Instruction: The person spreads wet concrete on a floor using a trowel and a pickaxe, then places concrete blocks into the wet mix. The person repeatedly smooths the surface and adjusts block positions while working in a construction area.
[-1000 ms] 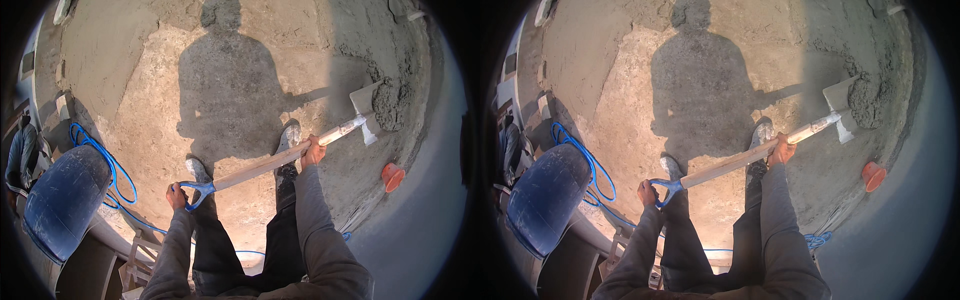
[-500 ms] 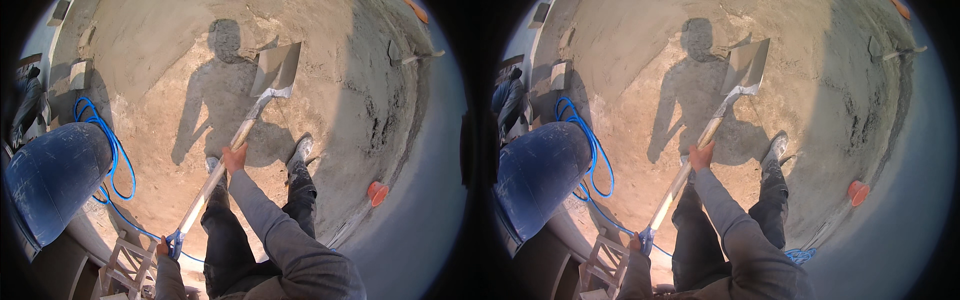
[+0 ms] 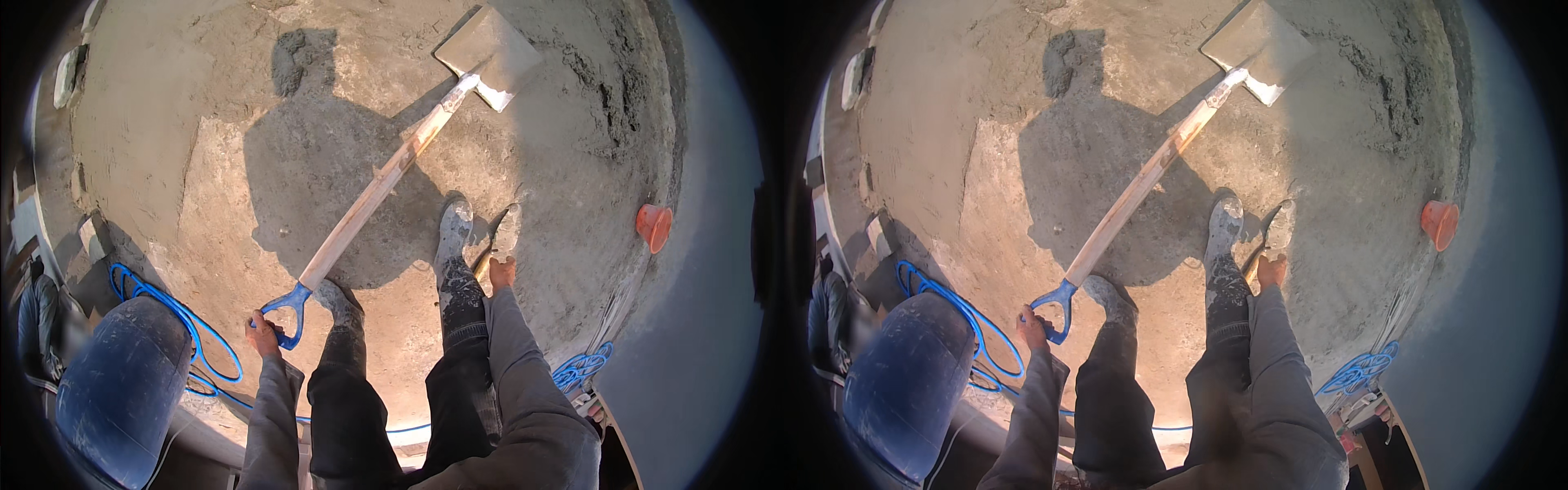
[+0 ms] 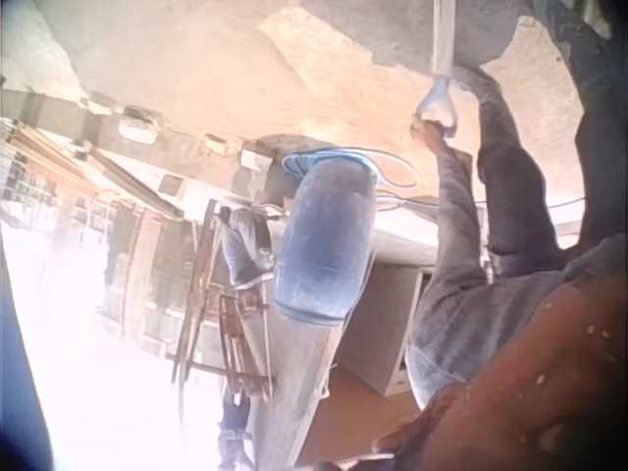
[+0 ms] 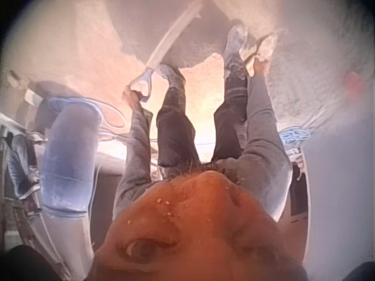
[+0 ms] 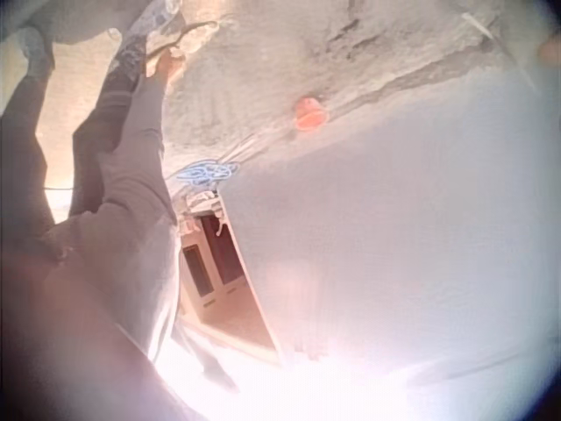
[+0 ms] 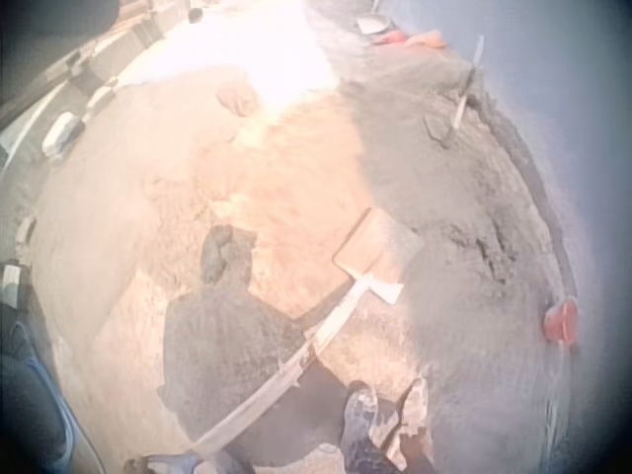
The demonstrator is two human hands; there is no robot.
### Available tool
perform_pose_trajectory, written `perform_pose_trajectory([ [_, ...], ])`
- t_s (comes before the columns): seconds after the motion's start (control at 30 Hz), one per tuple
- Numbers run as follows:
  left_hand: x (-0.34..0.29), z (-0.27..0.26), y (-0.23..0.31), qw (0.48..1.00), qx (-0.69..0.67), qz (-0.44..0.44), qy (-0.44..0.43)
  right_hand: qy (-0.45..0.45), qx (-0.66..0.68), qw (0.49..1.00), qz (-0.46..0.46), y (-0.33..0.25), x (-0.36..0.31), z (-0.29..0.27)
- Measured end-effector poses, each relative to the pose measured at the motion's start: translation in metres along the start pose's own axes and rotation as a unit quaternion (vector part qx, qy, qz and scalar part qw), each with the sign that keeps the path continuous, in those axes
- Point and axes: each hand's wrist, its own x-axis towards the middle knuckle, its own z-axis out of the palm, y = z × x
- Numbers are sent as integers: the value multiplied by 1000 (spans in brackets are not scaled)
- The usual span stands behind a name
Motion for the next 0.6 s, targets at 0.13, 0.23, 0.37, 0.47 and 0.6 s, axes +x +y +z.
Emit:
perform_pose_trajectory([
  [0.13,30,62,-5,976,187,-96,-61,-77,77,993,42,40,52,67],
  [0.23,6,107,25,926,361,53,-91,-106,50,993,-21,50,95,67],
  [0.37,-64,51,89,842,459,230,-162,-104,240,948,184,9,25,8],
  [0.47,-134,-49,129,847,480,186,-130,-130,-47,986,89,43,-58,-90],
  [0.6,-212,-92,244,854,479,175,-98,-342,299,871,187,20,-129,-302],
])
